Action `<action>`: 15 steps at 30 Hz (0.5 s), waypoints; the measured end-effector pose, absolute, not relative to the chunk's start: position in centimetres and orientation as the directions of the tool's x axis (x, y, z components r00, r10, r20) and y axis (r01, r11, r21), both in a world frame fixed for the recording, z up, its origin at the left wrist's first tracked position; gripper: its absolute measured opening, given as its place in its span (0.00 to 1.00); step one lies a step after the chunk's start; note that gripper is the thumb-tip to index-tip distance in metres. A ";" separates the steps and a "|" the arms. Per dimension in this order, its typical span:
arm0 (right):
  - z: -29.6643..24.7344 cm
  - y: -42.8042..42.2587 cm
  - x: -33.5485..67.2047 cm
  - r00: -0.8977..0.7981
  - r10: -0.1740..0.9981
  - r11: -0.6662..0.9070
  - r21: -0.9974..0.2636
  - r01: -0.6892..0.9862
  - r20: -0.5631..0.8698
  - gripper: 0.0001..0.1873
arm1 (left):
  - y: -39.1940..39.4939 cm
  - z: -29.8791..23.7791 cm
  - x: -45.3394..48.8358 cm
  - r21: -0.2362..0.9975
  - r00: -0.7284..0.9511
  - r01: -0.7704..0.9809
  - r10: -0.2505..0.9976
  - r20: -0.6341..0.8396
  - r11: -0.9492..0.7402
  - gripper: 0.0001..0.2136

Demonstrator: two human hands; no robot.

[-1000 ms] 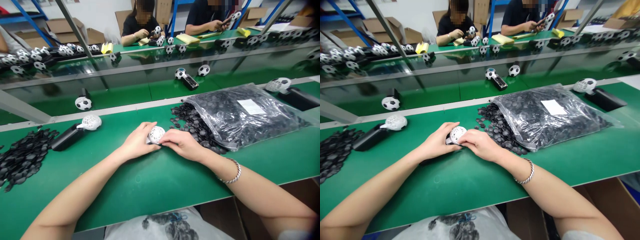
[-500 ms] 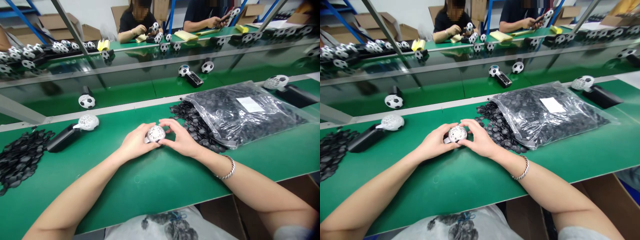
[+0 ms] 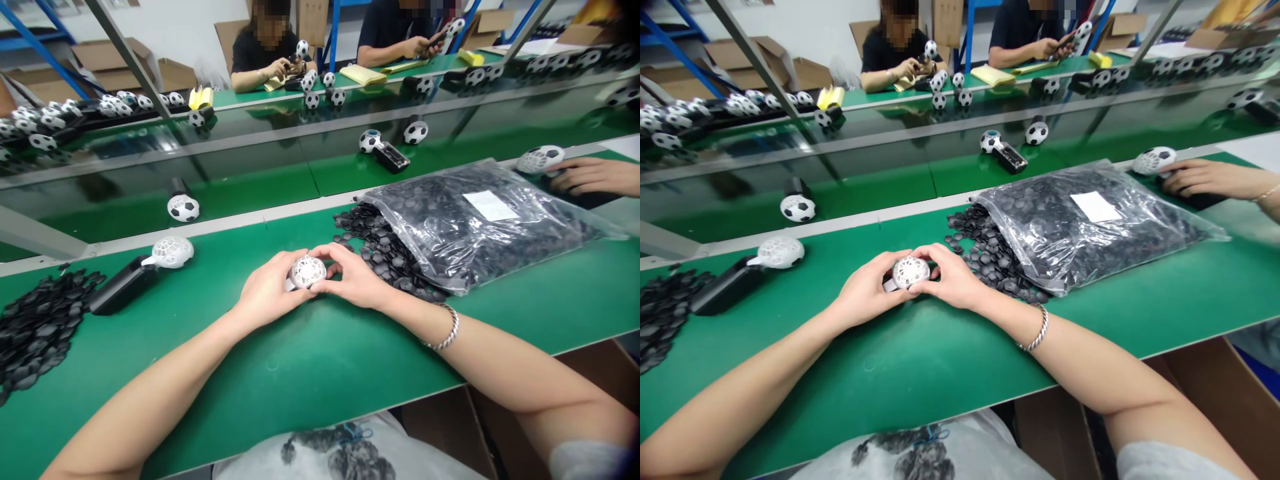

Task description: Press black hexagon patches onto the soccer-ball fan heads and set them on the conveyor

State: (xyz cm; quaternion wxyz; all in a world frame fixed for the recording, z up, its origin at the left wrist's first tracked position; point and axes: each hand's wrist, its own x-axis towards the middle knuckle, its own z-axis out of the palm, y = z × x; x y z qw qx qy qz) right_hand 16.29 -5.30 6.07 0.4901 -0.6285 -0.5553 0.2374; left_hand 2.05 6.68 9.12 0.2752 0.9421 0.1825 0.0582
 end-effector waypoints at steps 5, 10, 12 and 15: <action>6.3 -5.2 15.9 0.266 0.925 0.100 -0.848 0.520 0.272 0.22 | 6.6 9.1 2.2 0.541 0.925 0.315 0.379 0.009 -0.780 0.27; 6.8 -5.2 18.4 0.318 0.924 -0.023 -0.801 0.598 0.211 0.14 | 6.5 8.9 1.7 0.518 0.948 0.266 0.318 0.011 -0.813 0.28; 6.9 -5.4 19.9 0.414 0.885 -0.187 -0.649 0.737 0.215 0.12 | 7.1 8.6 1.6 0.472 0.954 0.264 0.300 0.002 -0.841 0.29; 6.8 -5.6 21.3 0.458 0.875 -0.359 -0.426 0.830 0.156 0.11 | 8.4 8.1 1.6 0.373 0.968 0.217 0.249 0.038 -0.902 0.33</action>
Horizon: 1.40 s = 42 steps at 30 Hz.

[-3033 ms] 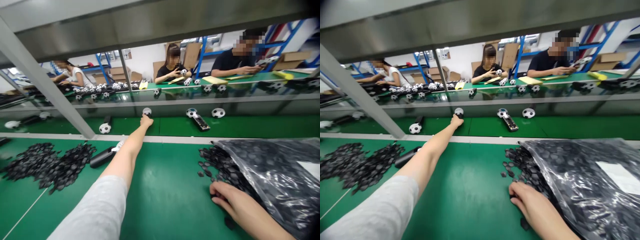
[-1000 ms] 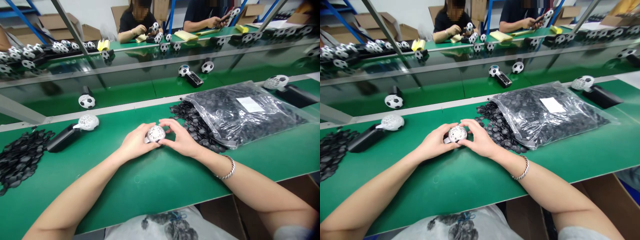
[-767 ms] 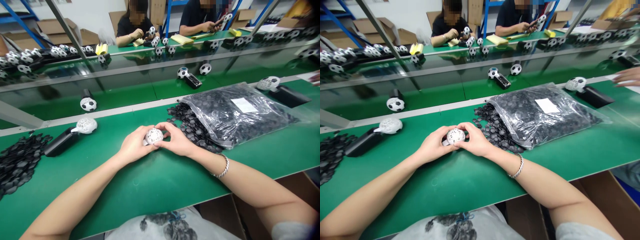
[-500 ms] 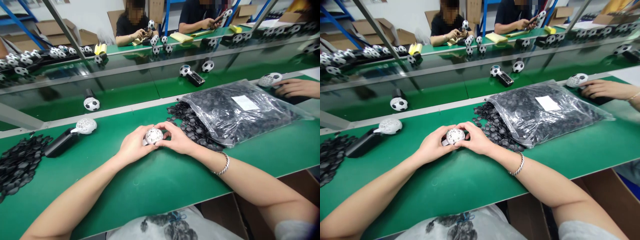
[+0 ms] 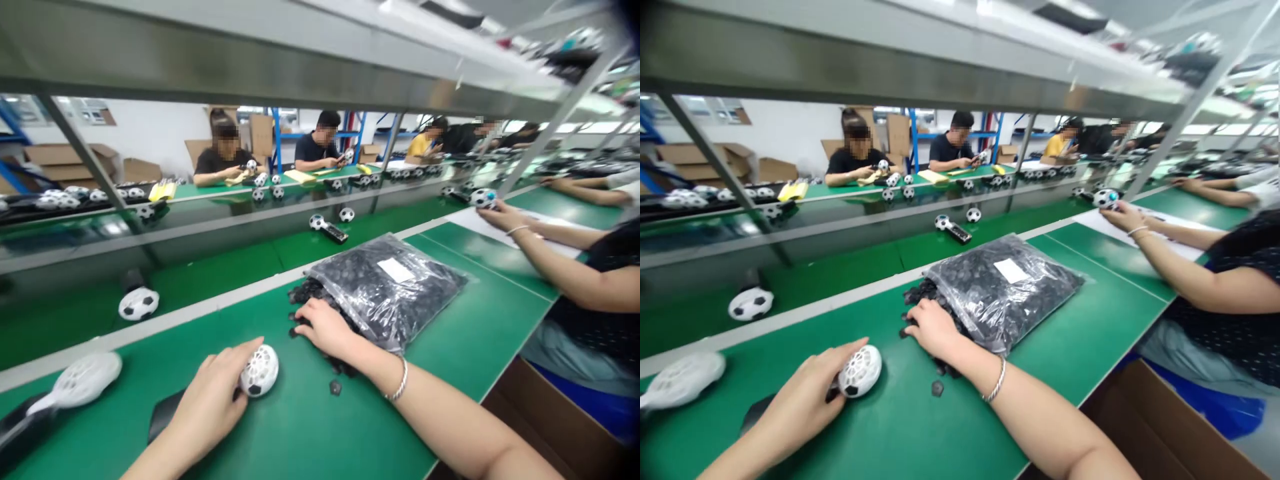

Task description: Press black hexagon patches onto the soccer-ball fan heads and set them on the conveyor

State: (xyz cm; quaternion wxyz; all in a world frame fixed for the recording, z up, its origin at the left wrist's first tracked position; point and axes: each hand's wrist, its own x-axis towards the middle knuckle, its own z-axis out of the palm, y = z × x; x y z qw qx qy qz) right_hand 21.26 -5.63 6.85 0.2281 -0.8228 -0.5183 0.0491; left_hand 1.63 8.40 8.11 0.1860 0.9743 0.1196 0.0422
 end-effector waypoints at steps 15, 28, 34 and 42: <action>7.7 -6.5 20.5 0.363 0.909 -0.179 -0.598 0.781 0.202 0.11 | 8.7 8.7 1.6 0.345 0.972 0.161 0.210 0.109 -0.925 0.30; 7.7 -6.8 17.7 0.362 0.930 -0.049 -0.960 0.274 0.056 0.06 | 8.5 9.0 1.6 0.329 0.976 0.125 0.176 0.130 -0.936 0.29; 8.0 -6.9 17.7 0.258 0.936 0.018 -0.764 0.645 0.239 0.06 | 8.5 8.3 1.6 0.296 0.975 0.124 0.173 0.143 -0.947 0.30; 8.4 -7.0 16.7 0.216 0.952 0.064 -0.834 0.549 0.215 0.03 | 8.3 9.3 1.7 0.375 0.985 0.135 0.163 0.046 -0.917 0.30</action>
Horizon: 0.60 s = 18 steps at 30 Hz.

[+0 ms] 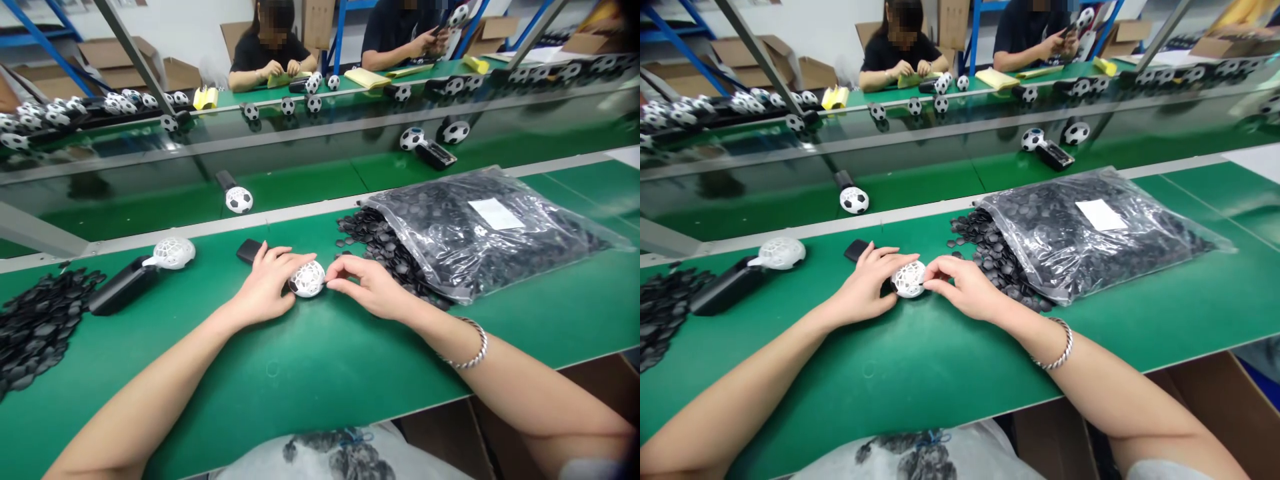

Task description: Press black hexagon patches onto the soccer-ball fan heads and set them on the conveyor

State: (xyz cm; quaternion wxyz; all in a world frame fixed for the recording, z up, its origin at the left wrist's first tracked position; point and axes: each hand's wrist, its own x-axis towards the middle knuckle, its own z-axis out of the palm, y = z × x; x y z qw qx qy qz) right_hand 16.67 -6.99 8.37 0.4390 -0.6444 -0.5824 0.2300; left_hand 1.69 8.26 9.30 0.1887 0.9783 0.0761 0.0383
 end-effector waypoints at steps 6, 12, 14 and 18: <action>7.8 -6.7 15.8 0.169 0.948 0.121 -0.800 0.588 0.268 0.06 | 8.1 8.7 1.8 0.413 0.979 0.142 0.190 0.076 -0.900 0.32; 7.9 -6.8 15.7 0.186 0.945 0.107 -0.789 0.605 0.270 0.05 | 8.2 8.1 1.8 0.414 0.974 0.140 0.201 0.108 -0.899 0.32; 7.8 -6.7 15.5 0.217 0.945 0.086 -0.827 0.556 0.244 0.04 | 8.0 8.2 1.8 0.424 0.971 0.145 0.211 0.113 -0.894 0.33; 7.4 -6.3 15.0 0.304 0.938 0.018 -0.901 0.432 0.165 0.03 | 7.8 8.2 1.9 0.439 0.959 0.174 0.252 0.126 -0.882 0.31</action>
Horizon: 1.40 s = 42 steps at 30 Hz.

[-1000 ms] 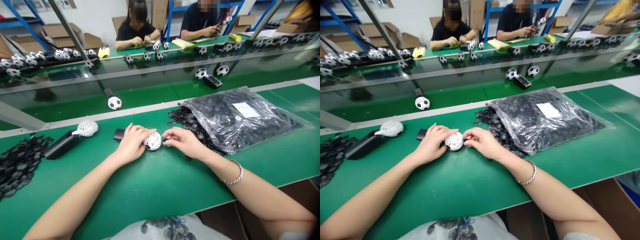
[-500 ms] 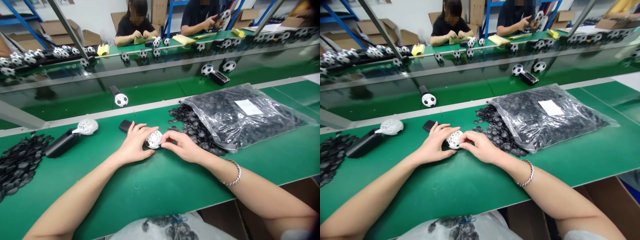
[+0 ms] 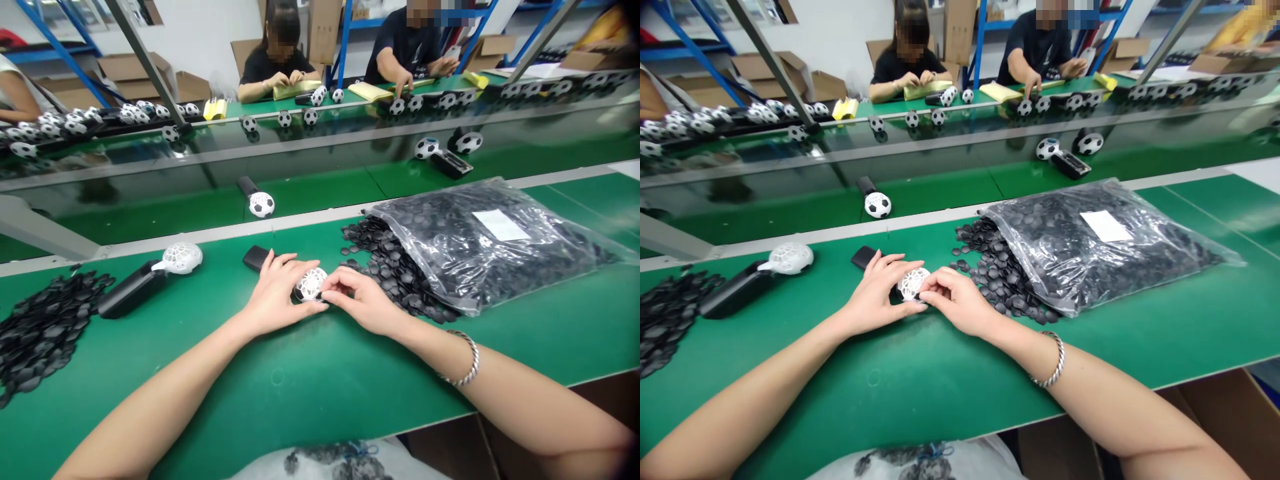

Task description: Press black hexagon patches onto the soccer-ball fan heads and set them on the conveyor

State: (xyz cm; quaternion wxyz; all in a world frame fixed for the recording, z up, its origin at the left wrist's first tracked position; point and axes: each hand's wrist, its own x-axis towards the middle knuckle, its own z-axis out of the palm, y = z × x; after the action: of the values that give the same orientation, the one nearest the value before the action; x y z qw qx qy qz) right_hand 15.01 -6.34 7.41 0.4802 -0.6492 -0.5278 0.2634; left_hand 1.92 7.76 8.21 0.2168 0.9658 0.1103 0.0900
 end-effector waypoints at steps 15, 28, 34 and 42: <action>6.8 -5.3 16.3 0.343 0.939 -0.102 -0.935 0.340 0.022 0.11 | 7.4 8.3 2.1 0.506 0.937 0.185 0.306 0.168 -0.843 0.25; 7.7 -5.7 21.0 0.395 0.918 -0.354 -0.373 0.857 0.035 0.09 | 7.4 9.4 1.6 0.595 0.988 0.140 0.153 -0.029 -0.791 0.25; 7.3 -5.7 22.2 0.422 0.906 -0.393 -0.448 0.803 -0.038 0.05 | 7.2 9.0 1.7 0.649 0.983 0.138 0.184 0.004 -0.748 0.22; 7.1 -6.1 22.4 0.378 0.926 -0.295 -0.586 0.755 0.021 0.05 | 7.6 7.9 1.9 0.657 0.963 0.177 0.265 0.037 -0.733 0.27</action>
State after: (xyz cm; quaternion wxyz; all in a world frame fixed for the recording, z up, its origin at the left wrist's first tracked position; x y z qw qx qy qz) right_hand 22.35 -6.11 7.11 0.2614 -0.7879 -0.5332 0.1634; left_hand 1.86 7.62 7.89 0.3455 0.9286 0.1190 0.0640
